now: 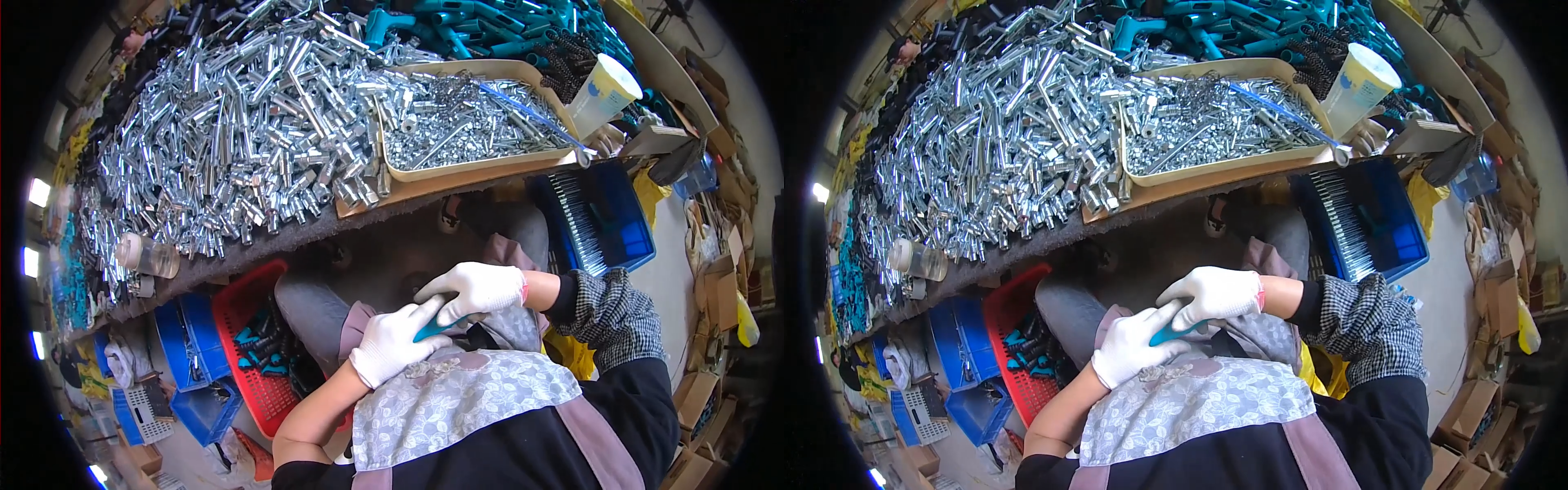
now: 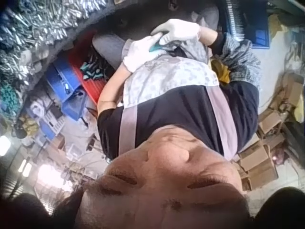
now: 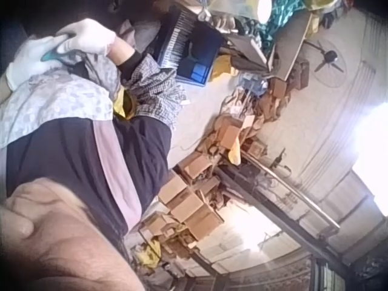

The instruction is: Assembling a manual tool by fitting internal metal components and a plastic handle grip.

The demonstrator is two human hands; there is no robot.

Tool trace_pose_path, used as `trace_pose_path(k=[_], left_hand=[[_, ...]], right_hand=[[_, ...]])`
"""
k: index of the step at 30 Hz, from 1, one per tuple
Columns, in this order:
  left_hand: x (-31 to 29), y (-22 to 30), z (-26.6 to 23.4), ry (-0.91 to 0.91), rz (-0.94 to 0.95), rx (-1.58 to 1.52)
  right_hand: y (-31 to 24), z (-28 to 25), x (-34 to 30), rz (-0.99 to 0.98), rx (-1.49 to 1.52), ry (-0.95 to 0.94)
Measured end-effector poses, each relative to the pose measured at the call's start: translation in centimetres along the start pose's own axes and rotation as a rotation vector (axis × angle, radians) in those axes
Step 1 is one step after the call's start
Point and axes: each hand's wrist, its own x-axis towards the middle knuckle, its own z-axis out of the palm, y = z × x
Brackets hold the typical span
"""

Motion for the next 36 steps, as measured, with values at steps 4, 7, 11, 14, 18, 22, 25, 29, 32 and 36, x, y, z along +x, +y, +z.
trace_pose_path(k=[4, 7, 11, 14, 18, 22, 25, 29, 32, 36], left_hand=[[0.7, 0.2, 0.5, 0.133, 0.081, 0.037], [1.2, 0.8, -0.4, 0.123, 0.018, 0.114], [0.9, 0.4, -0.6, 0.204, -0.027, 0.045], [1.1, 0.5, -0.8, 0.194, -0.030, 0.052], [1.3, 0.6, -0.9, 0.205, -0.048, 0.059], [1.4, 0.9, -1.6, 0.193, -0.066, 0.057], [0.5, 0.6, -2.1, 0.200, -0.071, 0.074], [-0.2, 0.6, -3.1, 0.102, -0.126, 0.187], [0.1, 0.4, -2.8, 0.045, -0.159, 0.208], [0.4, -0.6, -2.5, -0.100, -0.248, 0.202]], right_hand=[[-0.8, -1.1, 0.0, -0.065, -0.233, -0.011], [-1.6, -5.2, -0.3, -0.797, -0.953, 0.189], [-2.8, -12.7, -1.0, -0.205, -0.918, 0.947], [-3.3, -14.7, -0.1, 0.063, -0.914, 0.930], [-4.3, -15.9, 0.9, 0.263, -0.968, 0.797], [-4.7, -17.8, 1.5, 0.345, -1.015, 0.633], [-4.1, -17.5, 1.1, 0.203, -1.041, 0.701], [-4.1, -15.4, -0.3, -0.154, -0.970, 0.902], [-6.6, -10.3, 0.4, -0.320, -0.780, 0.600], [-4.0, -5.3, 0.4, -0.288, -0.563, 0.289]])
